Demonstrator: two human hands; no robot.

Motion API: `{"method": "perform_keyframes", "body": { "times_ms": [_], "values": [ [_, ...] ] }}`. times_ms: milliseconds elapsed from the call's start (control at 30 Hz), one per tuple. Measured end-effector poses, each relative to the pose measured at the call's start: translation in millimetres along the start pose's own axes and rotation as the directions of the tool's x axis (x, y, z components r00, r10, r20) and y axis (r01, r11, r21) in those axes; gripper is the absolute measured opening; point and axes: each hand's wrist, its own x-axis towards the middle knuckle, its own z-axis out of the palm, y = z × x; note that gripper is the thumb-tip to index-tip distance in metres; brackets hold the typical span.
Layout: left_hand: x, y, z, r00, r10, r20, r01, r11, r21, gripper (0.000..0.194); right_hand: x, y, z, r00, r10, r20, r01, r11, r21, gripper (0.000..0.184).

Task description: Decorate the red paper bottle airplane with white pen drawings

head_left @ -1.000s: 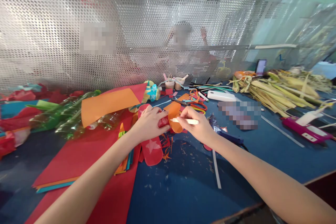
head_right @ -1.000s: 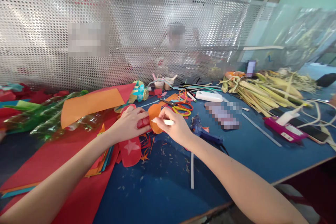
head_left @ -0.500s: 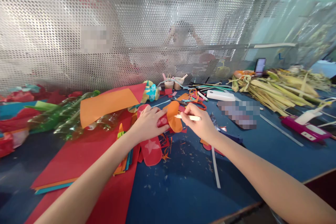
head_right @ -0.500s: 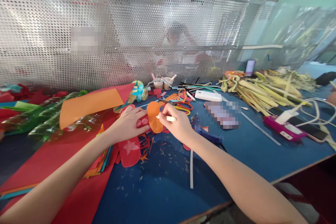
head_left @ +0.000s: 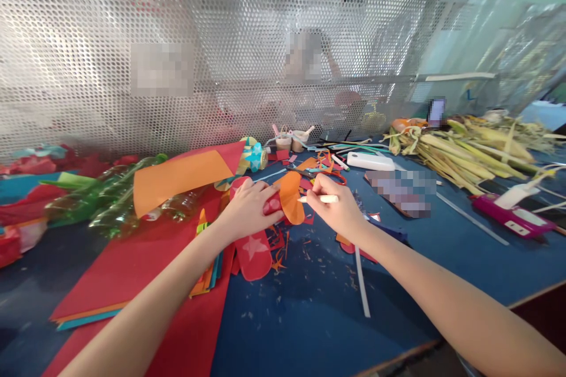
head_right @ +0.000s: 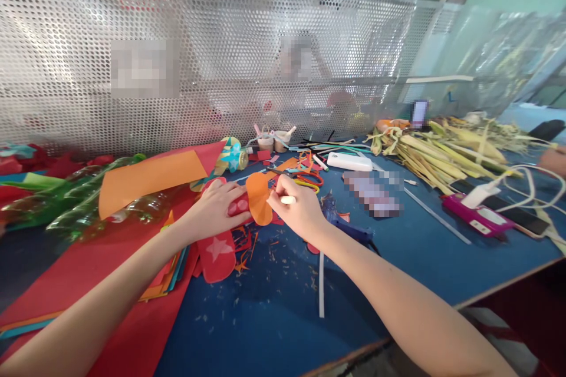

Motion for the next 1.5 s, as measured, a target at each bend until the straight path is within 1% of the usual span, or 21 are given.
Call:
{"method": "perform_keyframes", "body": {
  "times_ms": [67, 167, 233, 367, 467, 633, 733, 867, 1033, 1133, 1367, 1500],
  "values": [
    [0.2, -0.8, 0.1, 1.000, 0.006, 0.004, -0.006, 1.000, -0.001, 0.049, -1.0, -0.8, 0.8, 1.000, -0.023, 0.011, 0.023, 1.000, -0.002, 0.021],
    [-0.1, -0.3, -1.7, 1.000, 0.017, 0.014, -0.017, 1.000, 0.000, 0.043, -2.5, -1.2, 3.1, 0.998, -0.049, 0.028, 0.049, 0.999, -0.014, 0.020],
    [-0.3, 0.8, -3.4, 1.000, 0.022, 0.018, -0.022, 1.000, -0.002, 0.038, -3.7, -0.8, 5.2, 0.998, -0.049, 0.038, 0.050, 0.999, -0.014, 0.020],
    [-0.2, 2.1, -4.9, 0.999, 0.030, 0.012, -0.030, 1.000, 0.000, 0.035, -5.9, 0.5, 8.5, 0.997, -0.045, 0.067, 0.046, 0.999, -0.013, 0.022],
    [-0.1, 2.0, -4.4, 1.000, 0.030, 0.006, -0.030, 1.000, 0.004, 0.035, -6.2, 0.7, 9.1, 0.996, -0.047, 0.077, 0.048, 0.999, -0.006, 0.023],
    [0.2, 2.5, -5.1, 0.999, 0.033, 0.007, -0.033, 0.999, -0.001, 0.037, -4.9, -0.7, 8.1, 0.997, -0.054, 0.050, 0.053, 0.998, 0.020, 0.019],
    [0.5, 2.7, -5.3, 1.000, 0.024, 0.019, -0.024, 1.000, -0.007, 0.037, -4.5, -0.2, 7.9, 0.997, -0.058, 0.041, 0.056, 0.998, 0.037, 0.020],
    [0.2, 2.2, -4.4, 1.000, 0.021, 0.008, -0.021, 1.000, -0.018, 0.040, -4.5, 2.0, 8.6, 0.998, -0.043, 0.041, 0.039, 0.995, 0.091, 0.021],
    [-0.8, 2.3, -3.7, 0.999, 0.048, -0.009, -0.048, 0.999, -0.006, 0.036, -3.7, 4.0, 9.3, 0.998, -0.045, 0.047, 0.038, 0.989, 0.142, 0.023],
    [-0.9, 2.2, -3.7, 0.999, 0.040, -0.009, -0.040, 0.999, 0.002, 0.034, -2.5, 4.4, 9.2, 0.997, -0.052, 0.049, 0.043, 0.984, 0.171, 0.023],
    [-0.4, 0.4, -2.8, 1.000, 0.020, 0.009, -0.019, 1.000, -0.017, 0.037, -0.2, 3.7, 5.8, 0.998, -0.048, 0.049, 0.040, 0.987, 0.154, 0.022],
    [-0.5, 0.2, -2.2, 1.000, 0.009, 0.021, -0.009, 1.000, -0.015, 0.042, 2.1, 2.4, 0.6, 1.000, -0.024, 0.017, 0.022, 0.996, 0.084, 0.021]
  ]
}}
